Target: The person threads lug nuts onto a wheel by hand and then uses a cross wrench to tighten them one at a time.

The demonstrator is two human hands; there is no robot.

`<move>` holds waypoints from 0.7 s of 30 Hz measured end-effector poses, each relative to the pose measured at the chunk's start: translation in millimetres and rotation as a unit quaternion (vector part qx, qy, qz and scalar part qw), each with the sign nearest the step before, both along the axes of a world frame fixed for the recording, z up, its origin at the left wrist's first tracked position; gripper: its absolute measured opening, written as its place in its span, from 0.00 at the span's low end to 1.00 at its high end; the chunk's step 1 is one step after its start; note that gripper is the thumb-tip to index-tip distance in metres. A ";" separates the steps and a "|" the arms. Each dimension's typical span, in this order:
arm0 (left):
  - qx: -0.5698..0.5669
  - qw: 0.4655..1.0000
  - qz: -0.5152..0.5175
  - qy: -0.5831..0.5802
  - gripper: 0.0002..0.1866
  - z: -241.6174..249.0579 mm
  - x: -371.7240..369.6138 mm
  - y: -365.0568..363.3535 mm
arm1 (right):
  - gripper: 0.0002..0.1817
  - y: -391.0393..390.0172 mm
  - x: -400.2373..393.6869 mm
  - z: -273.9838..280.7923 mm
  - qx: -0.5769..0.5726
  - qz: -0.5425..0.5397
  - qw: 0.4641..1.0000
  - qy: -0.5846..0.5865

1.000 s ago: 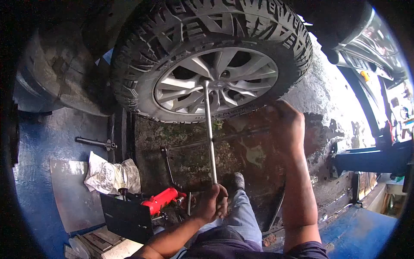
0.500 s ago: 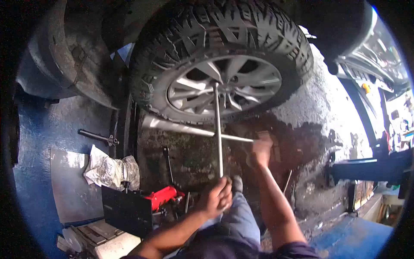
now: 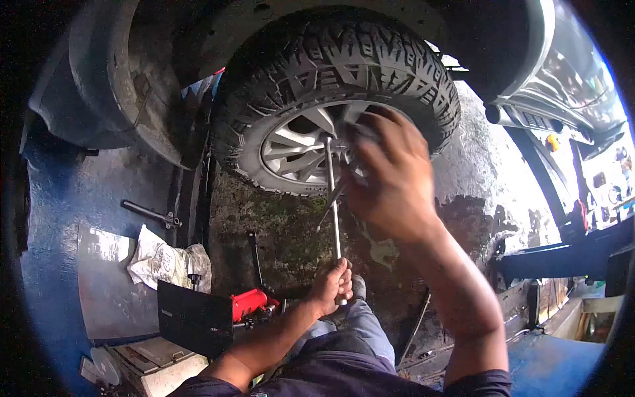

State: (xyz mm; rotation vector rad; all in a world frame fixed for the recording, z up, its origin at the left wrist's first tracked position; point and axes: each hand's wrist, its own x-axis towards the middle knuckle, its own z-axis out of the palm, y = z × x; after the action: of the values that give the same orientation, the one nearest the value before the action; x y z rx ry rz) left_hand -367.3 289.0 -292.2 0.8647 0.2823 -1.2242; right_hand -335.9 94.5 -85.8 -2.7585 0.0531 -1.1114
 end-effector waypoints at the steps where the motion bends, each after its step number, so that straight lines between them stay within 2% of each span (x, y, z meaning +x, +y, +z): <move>1: 0.016 1.000 -0.001 -0.002 0.15 0.8 -0.8 0.2 | 0.19 10.8 18.5 13.1 -0.043 0.024 0.999 0.016; 3: 0.030 0.999 0.000 -0.013 0.15 -1.9 -2.2 -0.1 | 0.16 18.8 47.2 12.2 -0.119 0.051 0.990 0.052; 4: 0.035 0.999 0.003 -0.017 0.15 -5.4 -1.4 1.8 | 0.17 -3.7 57.5 -14.1 -0.218 0.020 0.950 0.222; 5: -0.015 1.000 -0.001 0.012 0.16 -12.9 0.0 8.0 | 0.18 -27.9 56.1 -35.6 -0.131 -0.066 0.920 0.362; 6: -0.038 0.999 0.018 0.031 0.18 -8.5 -2.0 7.3 | 0.21 -51.8 54.2 -57.4 -0.067 -0.168 0.854 0.487; 7: -0.064 0.996 0.038 0.051 0.19 0.3 -8.4 5.7 | 0.25 -55.8 44.9 -54.6 -0.102 -0.170 0.875 0.441; 8: -0.089 0.991 0.060 0.077 0.21 5.8 -15.9 4.2 | 0.26 -49.9 39.4 -54.2 -0.071 -0.163 0.907 0.381; 9: -0.082 0.981 0.094 0.152 0.26 7.2 -18.1 3.4 | 0.26 -41.9 31.1 -56.3 -0.035 -0.157 0.933 0.324; 10: -0.156 0.968 0.090 0.178 0.25 -5.4 -19.6 5.7 | 0.27 -37.1 28.8 -54.9 0.001 -0.149 0.953 0.263; 11: -0.230 0.949 0.086 0.200 0.24 -22.7 -19.1 7.8 | 0.27 -35.7 33.8 -45.6 0.060 -0.185 0.911 0.364; 12: -0.300 0.924 0.081 0.222 0.24 -37.9 -24.6 10.5 | 0.27 -34.0 37.9 -43.1 0.023 -0.178 0.899 0.399; 14: -0.255 0.948 0.082 0.170 0.25 -34.6 -23.2 8.2 | 0.27 -29.1 43.8 -32.4 -0.042 -0.171 0.868 0.465; 17: -0.195 0.968 0.088 0.132 0.25 -22.2 -23.4 10.5 | 0.32 -10.2 66.0 27.0 -0.285 -0.102 0.892 0.335; 18: -0.185 0.971 0.086 0.128 0.25 -21.1 -25.0 10.5 | 0.27 20.6 68.9 79.5 -0.232 -0.092 0.919 0.305; 21: -0.156 0.978 0.084 0.111 0.25 -20.3 -24.5 2.6 | 0.23 8.7 49.7 66.7 -0.217 -0.068 0.967 0.118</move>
State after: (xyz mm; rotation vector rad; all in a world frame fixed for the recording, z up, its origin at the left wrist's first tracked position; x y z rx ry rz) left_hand -391.7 291.5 -312.5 0.4246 0.3237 -1.1690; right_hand -286.3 103.2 -19.0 -3.3160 0.0321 -0.9059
